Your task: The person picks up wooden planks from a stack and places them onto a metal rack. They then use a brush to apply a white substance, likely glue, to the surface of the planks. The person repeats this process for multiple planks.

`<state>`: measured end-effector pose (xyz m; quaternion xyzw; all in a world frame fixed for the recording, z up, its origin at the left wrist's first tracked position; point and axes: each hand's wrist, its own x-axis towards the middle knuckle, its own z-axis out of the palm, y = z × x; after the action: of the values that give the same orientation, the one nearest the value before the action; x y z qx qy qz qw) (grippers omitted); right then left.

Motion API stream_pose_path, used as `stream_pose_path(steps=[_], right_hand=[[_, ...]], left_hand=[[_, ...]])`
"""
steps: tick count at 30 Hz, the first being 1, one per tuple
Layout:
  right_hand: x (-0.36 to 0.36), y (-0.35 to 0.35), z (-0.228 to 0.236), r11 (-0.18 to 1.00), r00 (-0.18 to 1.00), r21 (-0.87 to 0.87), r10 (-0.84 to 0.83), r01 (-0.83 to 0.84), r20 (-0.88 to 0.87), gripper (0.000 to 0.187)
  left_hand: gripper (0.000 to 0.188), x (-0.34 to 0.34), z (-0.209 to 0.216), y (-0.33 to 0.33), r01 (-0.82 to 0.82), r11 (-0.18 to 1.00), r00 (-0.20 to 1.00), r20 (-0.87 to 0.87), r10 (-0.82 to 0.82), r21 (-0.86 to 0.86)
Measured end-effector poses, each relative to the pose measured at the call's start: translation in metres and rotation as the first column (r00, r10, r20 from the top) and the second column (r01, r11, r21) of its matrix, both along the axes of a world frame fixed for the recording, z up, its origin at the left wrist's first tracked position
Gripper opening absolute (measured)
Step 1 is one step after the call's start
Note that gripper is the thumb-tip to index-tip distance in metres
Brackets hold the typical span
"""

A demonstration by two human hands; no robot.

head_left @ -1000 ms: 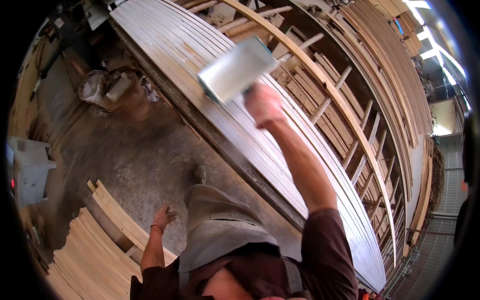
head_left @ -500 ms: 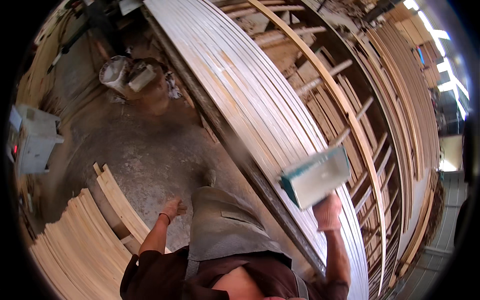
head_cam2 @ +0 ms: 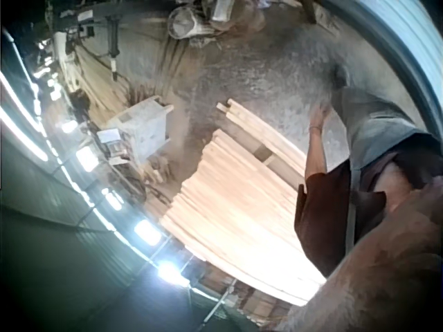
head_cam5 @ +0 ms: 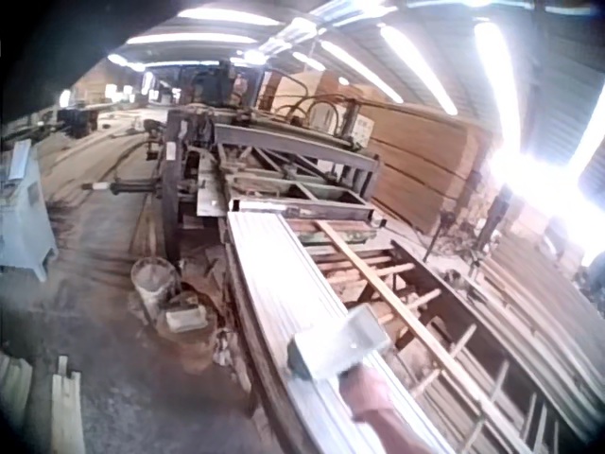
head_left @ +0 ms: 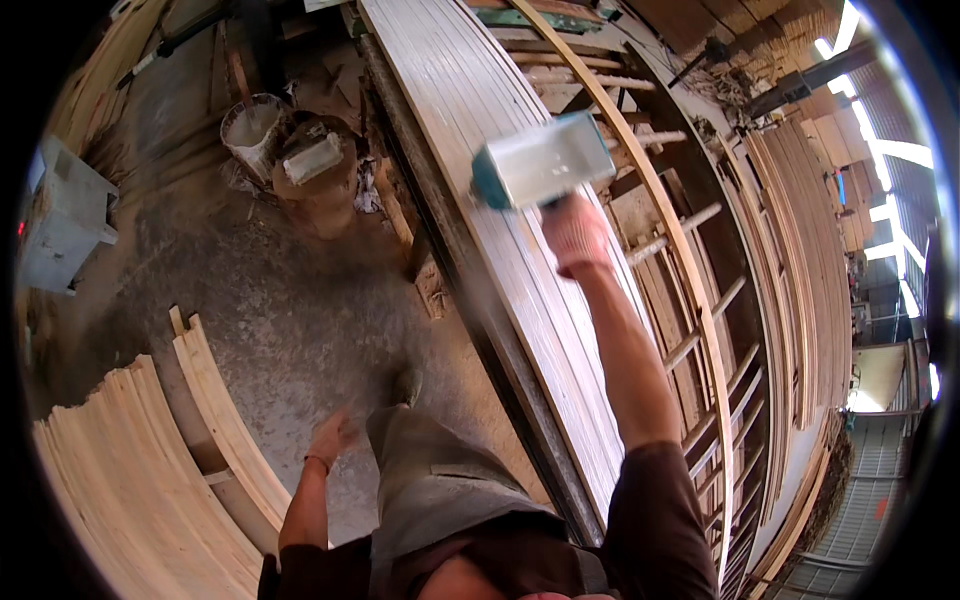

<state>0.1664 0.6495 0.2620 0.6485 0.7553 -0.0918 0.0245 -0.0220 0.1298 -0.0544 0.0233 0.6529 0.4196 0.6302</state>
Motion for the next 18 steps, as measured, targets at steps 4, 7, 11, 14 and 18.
stream_pose_path(steps=[4, 7, 11, 14, 18], right_hand=[[-0.082, 0.081, -0.013, 0.989, 0.979, 0.085, 0.133, -0.121, -0.153, 0.03], [-0.121, 0.124, -0.029, 0.968, 0.965, 0.175, 0.206, -0.178, -0.16, 0.031], [-0.099, 0.119, -0.039, 0.929, 0.921, 0.232, 0.335, -0.288, -0.198, 0.029], [-0.022, 0.049, -0.016, 0.981, 0.949, 0.094, 0.189, -0.171, -0.253, 0.026], [0.1, -0.077, 0.01, 0.989, 0.96, 0.037, 0.15, -0.146, -0.235, 0.02]], left_hand=[[0.066, -0.009, 0.013, -0.039, -0.312, 0.939, 0.95, -0.019, 0.313, -0.144], [0.067, -0.005, 0.009, -0.083, -0.375, 0.895, 0.925, -0.039, 0.377, -0.24], [0.065, 0.001, -0.014, -0.135, -0.302, 0.841, 0.921, 0.09, 0.378, -0.448], [0.053, 0.01, -0.018, -0.121, -0.192, 0.867, 0.942, 0.162, 0.295, -0.46], [0.047, -0.002, -0.051, -0.08, -0.051, 0.96, 0.881, 0.44, 0.174, -0.276]])
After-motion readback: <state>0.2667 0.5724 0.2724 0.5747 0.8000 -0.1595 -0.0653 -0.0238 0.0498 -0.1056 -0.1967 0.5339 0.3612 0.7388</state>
